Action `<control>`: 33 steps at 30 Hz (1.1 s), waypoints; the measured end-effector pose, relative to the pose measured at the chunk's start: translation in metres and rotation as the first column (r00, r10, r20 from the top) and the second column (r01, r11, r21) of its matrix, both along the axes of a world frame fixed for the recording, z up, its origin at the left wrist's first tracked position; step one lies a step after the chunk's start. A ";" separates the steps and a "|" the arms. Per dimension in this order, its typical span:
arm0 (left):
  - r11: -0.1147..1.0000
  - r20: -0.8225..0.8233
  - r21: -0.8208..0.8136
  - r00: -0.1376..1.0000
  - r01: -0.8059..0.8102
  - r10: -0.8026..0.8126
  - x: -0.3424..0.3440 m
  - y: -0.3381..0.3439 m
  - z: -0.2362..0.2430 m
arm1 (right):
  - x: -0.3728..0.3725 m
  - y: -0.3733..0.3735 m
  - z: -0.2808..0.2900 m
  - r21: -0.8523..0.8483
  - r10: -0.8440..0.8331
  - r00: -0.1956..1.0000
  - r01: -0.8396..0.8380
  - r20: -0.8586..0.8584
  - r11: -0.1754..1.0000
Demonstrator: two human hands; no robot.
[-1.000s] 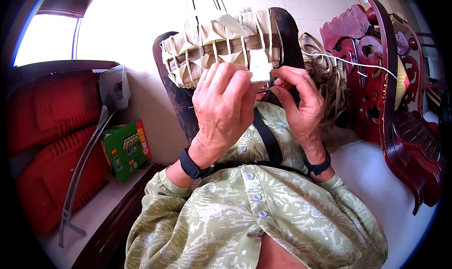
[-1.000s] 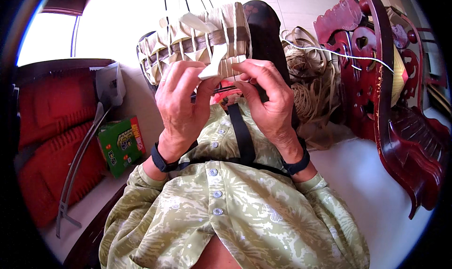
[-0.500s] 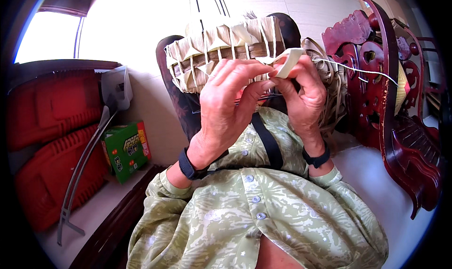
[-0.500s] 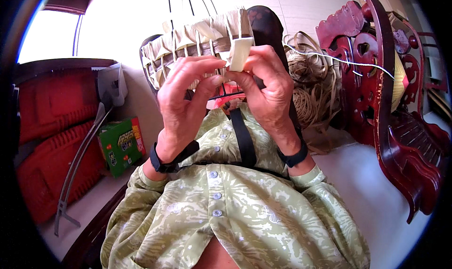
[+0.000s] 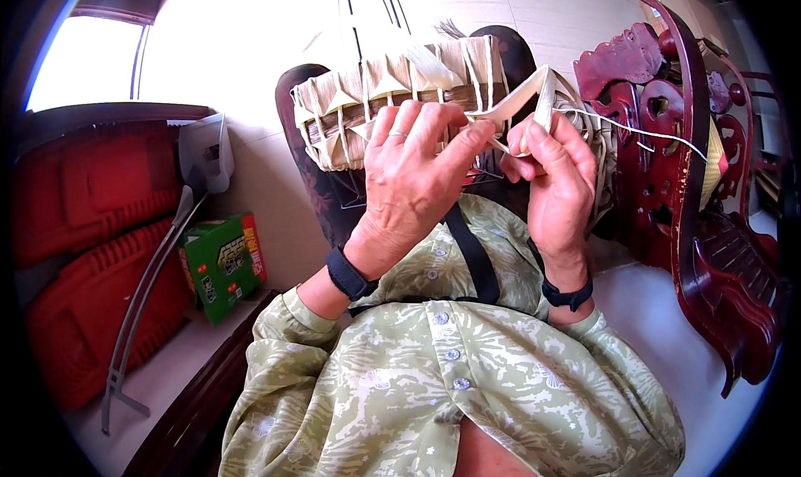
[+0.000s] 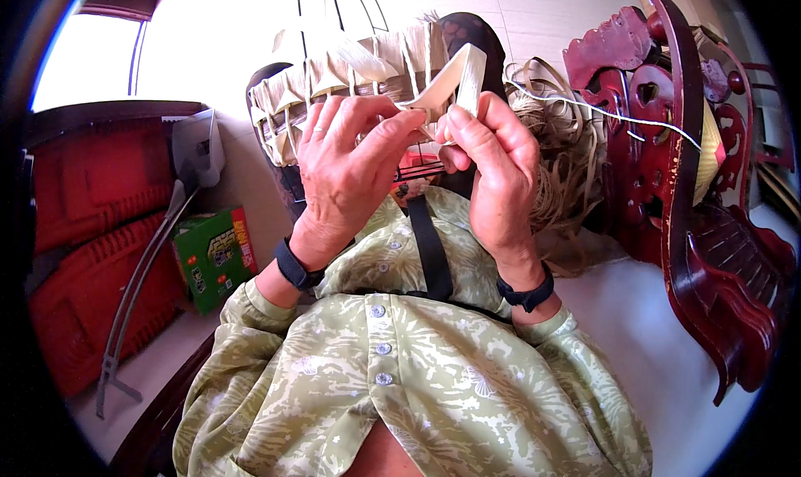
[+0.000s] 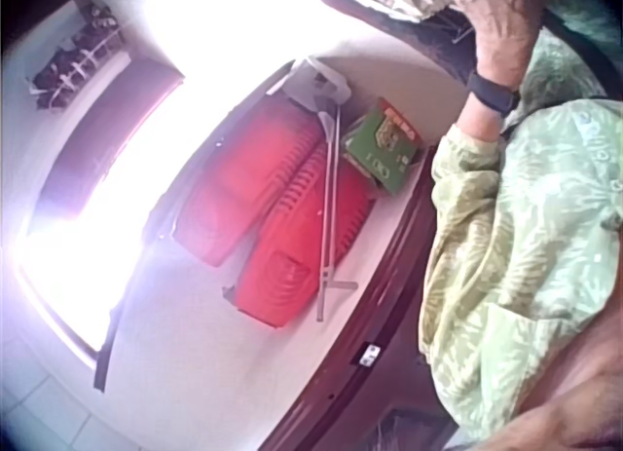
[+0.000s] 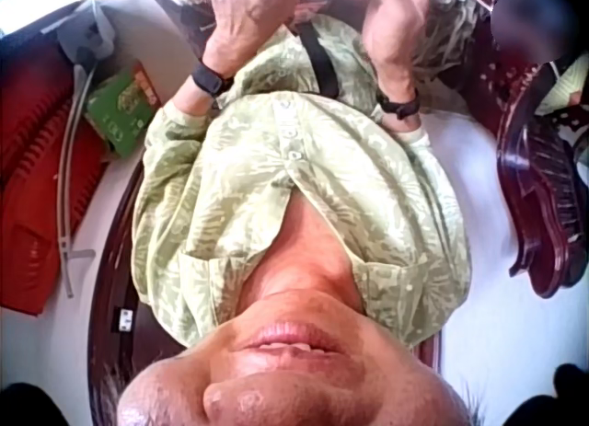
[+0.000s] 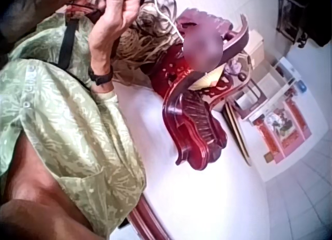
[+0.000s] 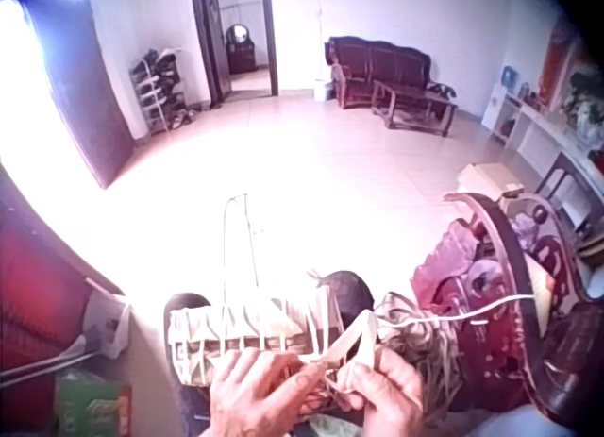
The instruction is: The person weaves a basket by threading strips of material through a wire frame, pulling the strips tight, and folding them over the edges.
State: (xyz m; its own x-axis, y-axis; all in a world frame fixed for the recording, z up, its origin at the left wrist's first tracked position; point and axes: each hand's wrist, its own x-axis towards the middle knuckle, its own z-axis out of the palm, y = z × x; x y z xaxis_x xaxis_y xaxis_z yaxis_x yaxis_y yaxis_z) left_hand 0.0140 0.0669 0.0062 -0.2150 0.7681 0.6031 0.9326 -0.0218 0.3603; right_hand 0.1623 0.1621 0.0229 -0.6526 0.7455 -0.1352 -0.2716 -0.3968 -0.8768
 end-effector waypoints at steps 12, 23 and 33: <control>0.986 0.219 0.161 0.976 -0.046 0.009 -0.005 0.024 -0.005 | -0.043 0.007 -0.040 0.932 -0.497 0.855 0.046 0.150 0.360; 0.994 0.132 -0.104 0.990 -0.041 0.054 -0.051 0.012 0.002 | -0.058 0.019 -0.038 0.926 -0.522 0.827 0.006 0.207 0.378; 0.977 -0.034 -0.188 0.995 -0.102 0.097 -0.057 0.019 0.014 | -0.041 -0.001 -0.038 0.933 -0.396 0.917 0.108 0.040 0.344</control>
